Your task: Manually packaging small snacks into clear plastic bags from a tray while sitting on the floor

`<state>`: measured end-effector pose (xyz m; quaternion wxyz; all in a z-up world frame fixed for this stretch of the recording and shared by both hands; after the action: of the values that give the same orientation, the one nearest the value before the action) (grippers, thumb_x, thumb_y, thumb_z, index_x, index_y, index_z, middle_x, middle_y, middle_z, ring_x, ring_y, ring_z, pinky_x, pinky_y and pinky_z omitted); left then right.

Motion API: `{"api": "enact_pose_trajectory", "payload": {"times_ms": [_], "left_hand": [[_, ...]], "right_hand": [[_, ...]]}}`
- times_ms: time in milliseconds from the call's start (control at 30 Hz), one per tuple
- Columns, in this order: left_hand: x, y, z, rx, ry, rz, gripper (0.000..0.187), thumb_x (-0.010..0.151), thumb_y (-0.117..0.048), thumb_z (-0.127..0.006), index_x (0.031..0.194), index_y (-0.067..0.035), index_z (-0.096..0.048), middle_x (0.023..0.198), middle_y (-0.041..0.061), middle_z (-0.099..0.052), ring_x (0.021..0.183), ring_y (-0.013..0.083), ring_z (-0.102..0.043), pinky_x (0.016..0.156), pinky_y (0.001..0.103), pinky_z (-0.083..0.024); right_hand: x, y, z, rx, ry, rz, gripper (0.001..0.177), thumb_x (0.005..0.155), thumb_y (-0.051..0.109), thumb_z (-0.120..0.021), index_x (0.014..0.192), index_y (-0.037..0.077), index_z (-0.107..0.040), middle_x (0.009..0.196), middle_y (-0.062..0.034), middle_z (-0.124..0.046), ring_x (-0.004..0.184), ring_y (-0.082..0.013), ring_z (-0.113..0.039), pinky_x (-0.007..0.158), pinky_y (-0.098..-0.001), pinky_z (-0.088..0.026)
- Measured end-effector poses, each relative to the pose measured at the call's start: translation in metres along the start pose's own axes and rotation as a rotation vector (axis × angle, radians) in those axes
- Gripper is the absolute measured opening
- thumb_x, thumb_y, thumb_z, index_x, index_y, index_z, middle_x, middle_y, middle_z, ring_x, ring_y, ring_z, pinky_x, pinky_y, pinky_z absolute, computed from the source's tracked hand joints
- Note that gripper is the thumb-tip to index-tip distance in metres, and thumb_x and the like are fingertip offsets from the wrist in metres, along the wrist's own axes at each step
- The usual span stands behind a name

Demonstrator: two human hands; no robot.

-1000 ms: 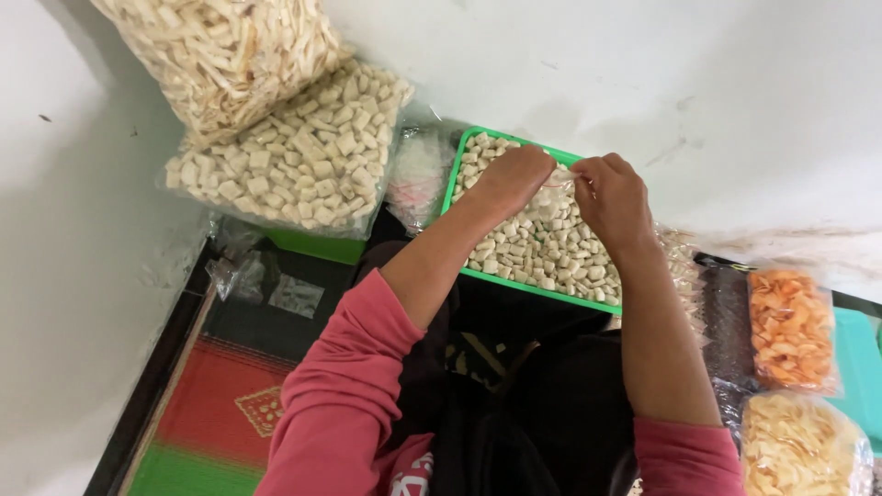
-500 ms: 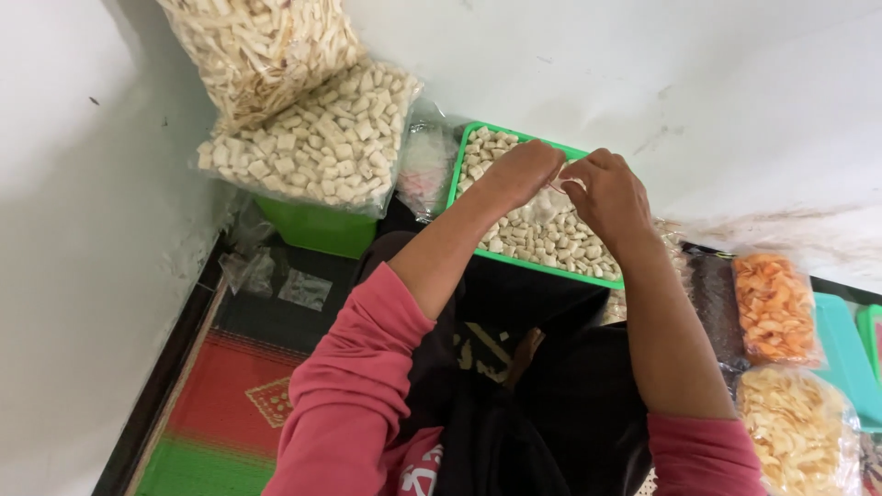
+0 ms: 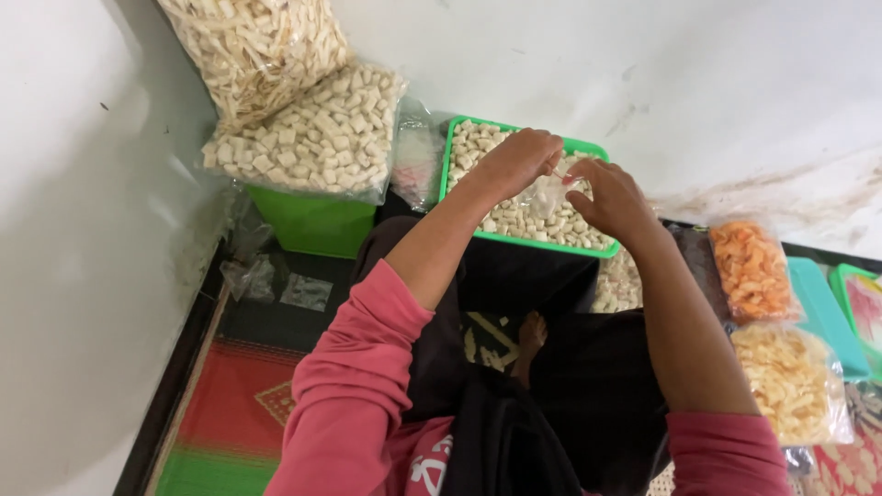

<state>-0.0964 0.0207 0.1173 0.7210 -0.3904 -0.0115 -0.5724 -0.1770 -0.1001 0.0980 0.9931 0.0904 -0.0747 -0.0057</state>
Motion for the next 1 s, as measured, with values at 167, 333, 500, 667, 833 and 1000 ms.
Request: {"api": "enact_pose_trajectory", "payload": {"times_ms": [167, 333, 500, 667, 833, 1000], "left_hand": [[-0.005, -0.002, -0.016, 0.049, 0.04, -0.008, 0.019, 0.086, -0.01, -0.072, 0.08, -0.014, -0.055, 0.083, 0.013, -0.065, 0.087, 0.042, -0.072, 0.076, 0.053, -0.059], [-0.011, -0.008, -0.023, 0.044, 0.044, 0.002, 0.018, 0.086, -0.007, -0.072, 0.083, -0.013, -0.055, 0.083, 0.013, -0.065, 0.086, 0.042, -0.072, 0.075, 0.052, -0.059], [0.004, 0.025, -0.057, 0.187, 0.134, -0.039, 0.018, 0.086, -0.005, -0.073, 0.086, -0.013, -0.057, 0.088, 0.013, -0.065, 0.091, 0.0419, -0.07, 0.08, 0.053, -0.058], [0.005, 0.052, -0.043, 0.009, 0.104, 0.13, 0.008, 0.09, -0.009, -0.068, 0.092, -0.012, -0.061, 0.092, 0.016, -0.068, 0.095, 0.0423, -0.071, 0.082, 0.055, -0.058], [0.022, 0.136, -0.061, 0.238, 0.056, 0.165, 0.013, 0.093, -0.007, -0.067, 0.103, -0.012, -0.063, 0.097, 0.013, -0.067, 0.098, 0.0396, -0.072, 0.082, 0.054, -0.058], [0.042, 0.155, -0.051, 0.211, -0.002, 0.225, 0.014, 0.088, -0.01, -0.072, 0.089, -0.015, -0.058, 0.088, 0.009, -0.063, 0.085, 0.0393, -0.072, 0.071, 0.05, -0.061]], "right_hand": [[-0.004, -0.017, -0.006, -0.107, 0.043, -0.024, 0.018, 0.1, 0.024, -0.06, 0.109, 0.022, -0.076, 0.116, -0.0149, -0.071, 0.112, -0.0443, -0.065, 0.097, -0.0555, -0.053], [-0.008, -0.01, -0.012, -0.094, 0.178, 0.012, 0.026, 0.097, 0.02, -0.059, 0.11, 0.03, -0.08, 0.119, -0.0169, -0.072, 0.108, -0.0497, -0.066, 0.096, -0.0588, -0.053], [0.008, -0.024, -0.035, -0.192, 0.298, 0.038, 0.041, 0.092, 0.024, -0.057, 0.126, 0.04, -0.074, 0.12, -0.0194, -0.07, 0.108, -0.0492, -0.067, 0.106, -0.0542, -0.051], [0.03, -0.018, -0.026, 0.14, 0.283, 0.145, 0.045, 0.09, 0.024, -0.065, 0.135, 0.026, -0.069, 0.128, -0.0276, -0.063, 0.124, -0.0531, -0.057, 0.108, -0.0578, -0.045], [0.054, -0.055, -0.006, 0.491, 0.108, -0.107, 0.041, 0.102, 0.022, -0.059, 0.143, 0.023, -0.062, 0.139, -0.0164, -0.062, 0.128, -0.0397, -0.059, 0.106, -0.0514, -0.048], [0.084, -0.221, -0.122, 0.083, 0.145, -0.257, 0.037, 0.097, 0.039, -0.06, 0.131, 0.034, -0.072, 0.125, -0.006, -0.073, 0.122, -0.0356, -0.064, 0.107, -0.0526, -0.048]]}}
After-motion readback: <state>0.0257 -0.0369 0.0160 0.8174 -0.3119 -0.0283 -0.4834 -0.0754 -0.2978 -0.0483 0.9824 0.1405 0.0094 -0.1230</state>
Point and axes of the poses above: each hand's wrist, its own x-axis towards the middle knuckle, its own z-axis out of the back of the hand, y = z × x, the point moved 8 cm from there along x, towards the middle knuckle
